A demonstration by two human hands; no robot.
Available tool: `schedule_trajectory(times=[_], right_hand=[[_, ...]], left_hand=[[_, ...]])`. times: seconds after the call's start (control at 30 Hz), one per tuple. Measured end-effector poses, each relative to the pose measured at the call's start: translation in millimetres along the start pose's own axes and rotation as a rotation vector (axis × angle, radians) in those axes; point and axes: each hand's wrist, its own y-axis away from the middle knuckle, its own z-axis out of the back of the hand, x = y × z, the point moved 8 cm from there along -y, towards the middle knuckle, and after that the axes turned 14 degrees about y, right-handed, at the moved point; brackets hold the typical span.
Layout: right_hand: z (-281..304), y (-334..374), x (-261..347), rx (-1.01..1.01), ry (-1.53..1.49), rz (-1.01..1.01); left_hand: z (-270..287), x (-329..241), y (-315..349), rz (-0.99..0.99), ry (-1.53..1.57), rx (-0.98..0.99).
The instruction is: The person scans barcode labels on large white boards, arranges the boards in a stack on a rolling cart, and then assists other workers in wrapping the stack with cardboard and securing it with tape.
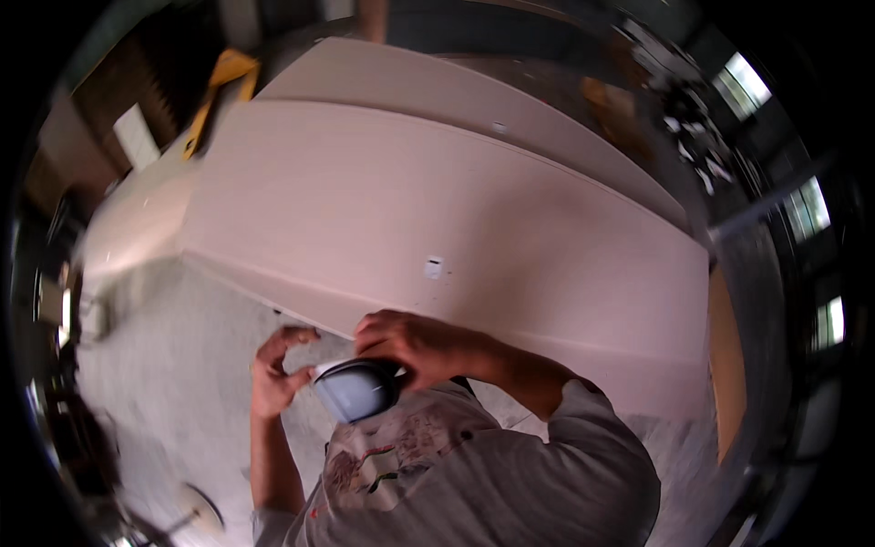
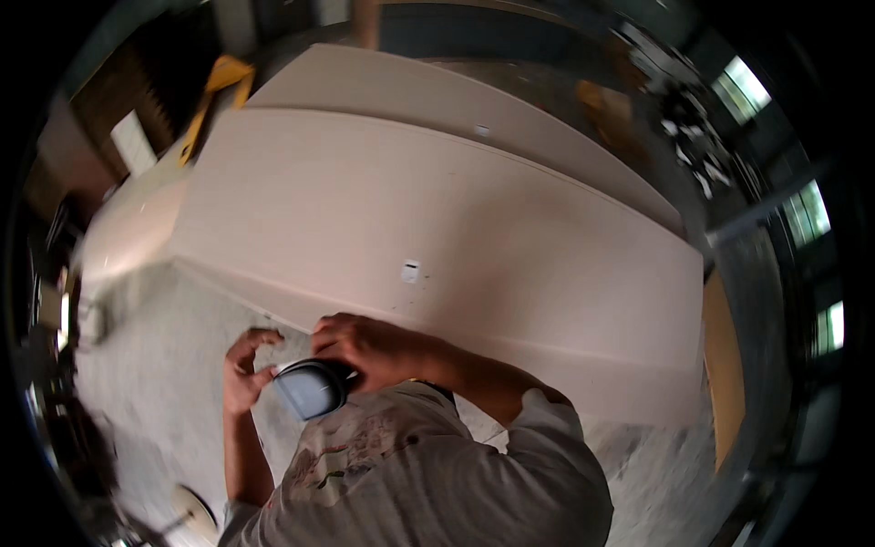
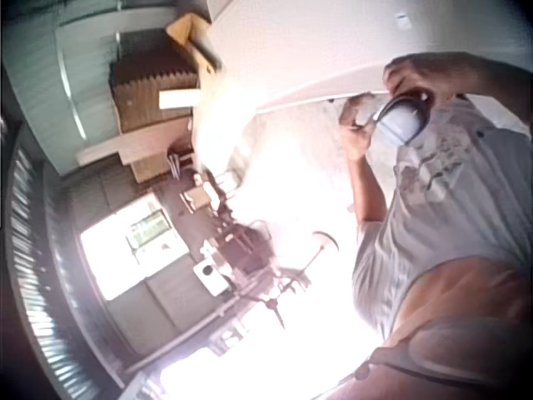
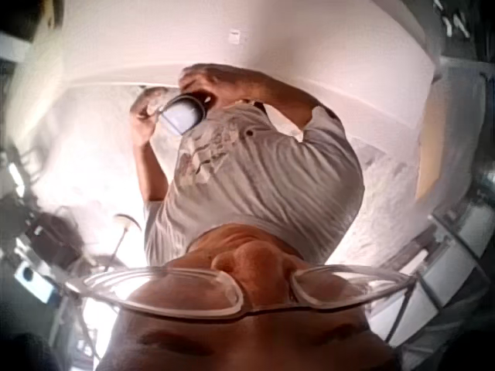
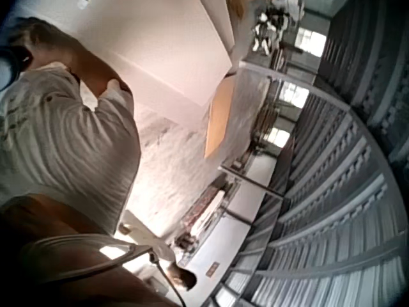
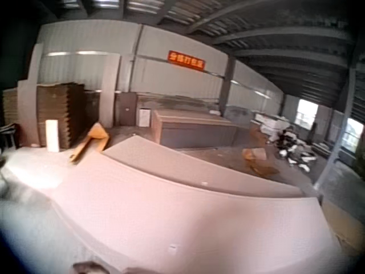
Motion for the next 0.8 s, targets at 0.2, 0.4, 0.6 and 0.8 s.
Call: schedule_trajectory(times=[0.2, 0.4, 0.6, 0.8], right_hand=[[8, 7, -5, -0.154, -0.014, -0.066], [38, 57, -32, -0.273, -0.021, -0.203], [50, 89, -37, -0.336, -0.09, -0.276], [41, 99, -43, -0.289, -0.125, -0.325]], left_hand=[[-23, 16, -19, -0.003, 0.024, 0.219], [-71, 24, -44, 0.083, 0.045, 0.195], [-111, 31, -63, 0.056, -0.218, 0.317], [-122, 24, -60, 0.042, -0.119, 0.317]])
